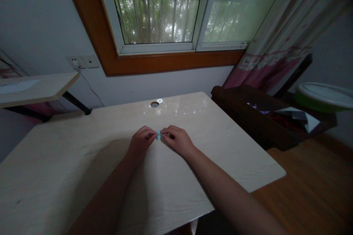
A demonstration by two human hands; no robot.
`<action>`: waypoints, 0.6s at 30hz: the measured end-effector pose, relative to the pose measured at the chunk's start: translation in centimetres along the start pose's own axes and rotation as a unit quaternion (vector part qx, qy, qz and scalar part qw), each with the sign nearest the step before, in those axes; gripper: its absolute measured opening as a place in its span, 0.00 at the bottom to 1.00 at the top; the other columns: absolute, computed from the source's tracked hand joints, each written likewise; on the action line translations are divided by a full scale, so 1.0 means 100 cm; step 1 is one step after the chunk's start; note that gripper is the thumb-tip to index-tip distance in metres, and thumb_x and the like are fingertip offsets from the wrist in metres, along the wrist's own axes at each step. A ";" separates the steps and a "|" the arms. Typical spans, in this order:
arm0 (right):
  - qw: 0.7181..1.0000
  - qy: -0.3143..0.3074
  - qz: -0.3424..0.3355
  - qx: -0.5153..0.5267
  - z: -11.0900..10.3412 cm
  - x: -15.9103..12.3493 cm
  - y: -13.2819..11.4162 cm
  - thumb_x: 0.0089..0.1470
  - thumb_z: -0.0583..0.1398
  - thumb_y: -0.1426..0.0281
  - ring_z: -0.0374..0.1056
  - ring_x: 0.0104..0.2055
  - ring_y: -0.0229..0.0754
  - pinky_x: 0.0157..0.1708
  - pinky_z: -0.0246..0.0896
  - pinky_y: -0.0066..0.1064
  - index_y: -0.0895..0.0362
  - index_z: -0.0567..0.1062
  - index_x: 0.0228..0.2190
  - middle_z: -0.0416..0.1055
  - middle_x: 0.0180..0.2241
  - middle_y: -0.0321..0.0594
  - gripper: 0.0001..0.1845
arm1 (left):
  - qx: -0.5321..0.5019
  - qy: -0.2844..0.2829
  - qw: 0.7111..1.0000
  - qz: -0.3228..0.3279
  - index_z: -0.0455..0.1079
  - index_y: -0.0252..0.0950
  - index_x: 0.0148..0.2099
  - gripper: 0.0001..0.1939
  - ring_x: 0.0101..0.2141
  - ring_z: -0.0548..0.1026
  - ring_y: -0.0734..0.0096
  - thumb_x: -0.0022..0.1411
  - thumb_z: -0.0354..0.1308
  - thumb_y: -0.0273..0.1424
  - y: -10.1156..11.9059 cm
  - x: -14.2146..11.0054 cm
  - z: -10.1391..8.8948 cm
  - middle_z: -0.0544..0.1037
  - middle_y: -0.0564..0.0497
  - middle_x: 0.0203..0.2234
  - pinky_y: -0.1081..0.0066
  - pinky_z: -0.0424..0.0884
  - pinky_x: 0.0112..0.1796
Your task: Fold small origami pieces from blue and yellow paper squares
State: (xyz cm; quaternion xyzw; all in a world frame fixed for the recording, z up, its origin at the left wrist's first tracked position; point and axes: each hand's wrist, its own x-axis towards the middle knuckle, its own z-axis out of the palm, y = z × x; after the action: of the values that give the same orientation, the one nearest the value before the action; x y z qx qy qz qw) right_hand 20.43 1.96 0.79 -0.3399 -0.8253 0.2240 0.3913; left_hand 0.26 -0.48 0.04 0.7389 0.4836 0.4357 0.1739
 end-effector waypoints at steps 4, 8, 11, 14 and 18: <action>1.000 -0.008 0.008 -0.009 0.001 -0.001 0.002 0.56 0.61 0.74 0.66 0.31 0.36 0.33 0.59 0.26 0.54 0.77 0.35 0.72 0.31 0.36 0.05 | 0.013 -0.011 1.000 0.002 0.75 0.38 0.36 0.03 0.35 0.74 0.70 0.62 0.60 0.28 -0.001 0.000 0.001 0.74 0.51 0.32 0.71 0.69 0.37; 1.000 -0.009 0.014 -0.020 0.003 -0.001 0.004 0.55 0.61 0.74 0.66 0.31 0.35 0.32 0.58 0.26 0.54 0.77 0.34 0.72 0.31 0.36 0.05 | 0.033 -0.016 0.999 0.000 0.75 0.39 0.37 0.03 0.36 0.74 0.69 0.63 0.59 0.28 -0.002 0.000 0.002 0.75 0.51 0.33 0.69 0.69 0.40; 1.000 -0.012 0.011 -0.021 0.002 0.000 0.005 0.56 0.61 0.74 0.66 0.31 0.35 0.33 0.58 0.26 0.55 0.77 0.35 0.71 0.31 0.36 0.05 | 0.040 -0.013 0.999 0.002 0.75 0.39 0.37 0.03 0.36 0.74 0.68 0.63 0.59 0.28 -0.003 0.000 0.003 0.75 0.51 0.33 0.69 0.69 0.40; 1.000 -0.011 0.012 -0.020 0.001 0.000 0.004 0.56 0.62 0.74 0.67 0.31 0.36 0.33 0.58 0.26 0.55 0.77 0.34 0.72 0.30 0.36 0.04 | 0.041 -0.010 0.999 0.009 0.75 0.39 0.38 0.03 0.36 0.74 0.68 0.63 0.60 0.28 -0.003 -0.001 0.002 0.75 0.51 0.34 0.69 0.70 0.39; 1.000 -0.015 0.011 -0.013 0.001 -0.001 0.004 0.56 0.61 0.74 0.67 0.31 0.36 0.34 0.59 0.25 0.55 0.78 0.35 0.72 0.31 0.37 0.05 | 0.036 -0.009 0.999 0.009 0.75 0.38 0.37 0.03 0.35 0.74 0.69 0.62 0.60 0.28 -0.003 -0.001 0.002 0.75 0.50 0.33 0.70 0.70 0.38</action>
State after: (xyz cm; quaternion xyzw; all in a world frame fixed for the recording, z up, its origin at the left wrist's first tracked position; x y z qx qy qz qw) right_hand 20.56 2.18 0.45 -0.3504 -0.8301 0.2223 0.3723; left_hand 0.30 -0.38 -0.29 0.7531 0.4907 0.4128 0.1473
